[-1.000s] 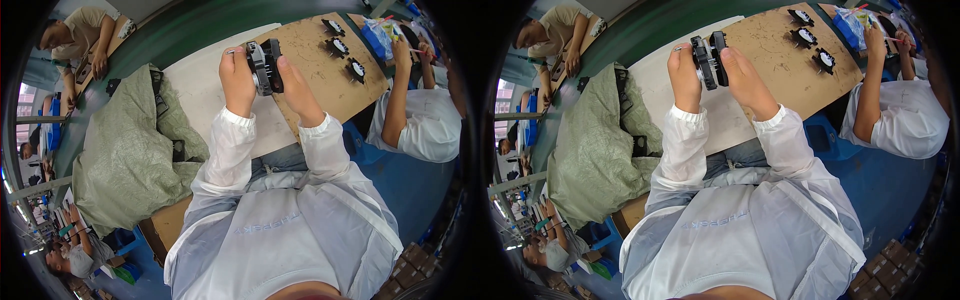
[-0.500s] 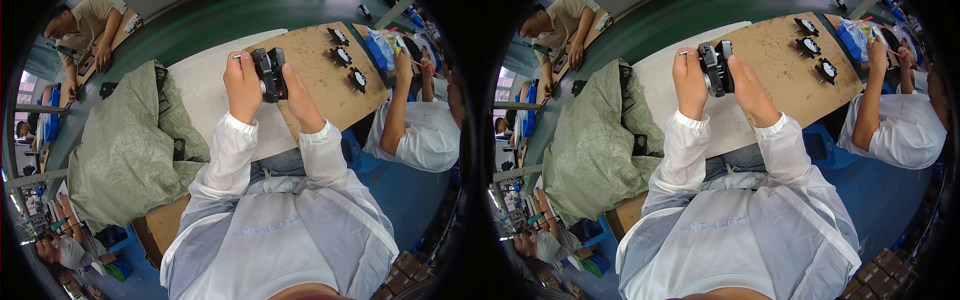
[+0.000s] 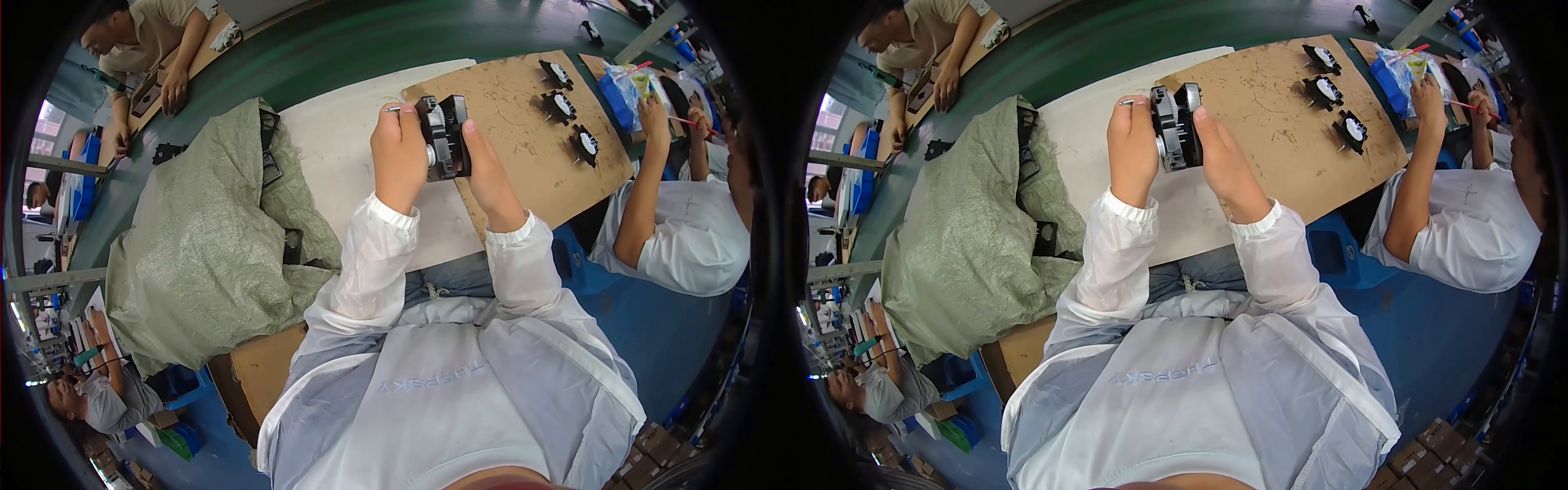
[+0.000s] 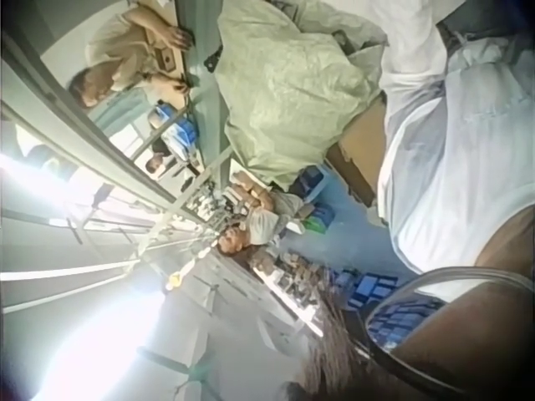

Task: Assemble small electronic components by attaching fans to plastic frames on an assembly line.

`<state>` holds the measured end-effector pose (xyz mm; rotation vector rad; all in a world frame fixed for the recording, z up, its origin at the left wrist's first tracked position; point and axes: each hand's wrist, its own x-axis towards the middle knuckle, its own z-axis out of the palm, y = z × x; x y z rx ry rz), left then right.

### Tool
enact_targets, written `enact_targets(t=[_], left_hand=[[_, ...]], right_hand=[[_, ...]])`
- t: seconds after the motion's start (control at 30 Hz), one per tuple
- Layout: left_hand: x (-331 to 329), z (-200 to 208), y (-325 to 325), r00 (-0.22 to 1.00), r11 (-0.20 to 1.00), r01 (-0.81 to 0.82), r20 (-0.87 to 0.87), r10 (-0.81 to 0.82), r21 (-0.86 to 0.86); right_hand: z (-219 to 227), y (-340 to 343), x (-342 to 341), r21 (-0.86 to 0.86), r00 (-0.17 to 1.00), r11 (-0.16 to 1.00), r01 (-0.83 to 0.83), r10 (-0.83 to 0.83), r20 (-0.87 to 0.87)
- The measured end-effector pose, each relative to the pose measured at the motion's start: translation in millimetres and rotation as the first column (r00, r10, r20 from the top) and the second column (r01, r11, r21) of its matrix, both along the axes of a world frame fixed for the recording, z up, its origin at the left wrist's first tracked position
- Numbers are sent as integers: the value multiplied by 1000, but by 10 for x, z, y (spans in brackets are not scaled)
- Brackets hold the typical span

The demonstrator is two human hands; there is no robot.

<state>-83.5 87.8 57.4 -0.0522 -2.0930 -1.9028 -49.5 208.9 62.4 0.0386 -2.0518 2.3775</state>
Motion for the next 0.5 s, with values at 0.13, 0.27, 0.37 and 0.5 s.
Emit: enact_targets(t=[0.13, 0.27, 0.37, 0.5], left_hand=[[-5, -27, -1, 999, 1000, 14, 40, -15, 4], [42, 1, 15, 1000, 998, 21, -12, -20, 60], [33, -31, 9, 999, 997, 11, -54, -7, 82], [40, -64, -16, 994, 995, -10, -110, 21, 98]], right_hand=[[2, 20, -2, 118, 998, 993, -12, 18, -54], [7, 8, 16, 40, 998, 998, -56, 57, -25], [-55, 7, -7, 110, 995, 992, -66, 73, -63], [-43, -5, -26, 179, 988, 979, -94, 114, -105]])
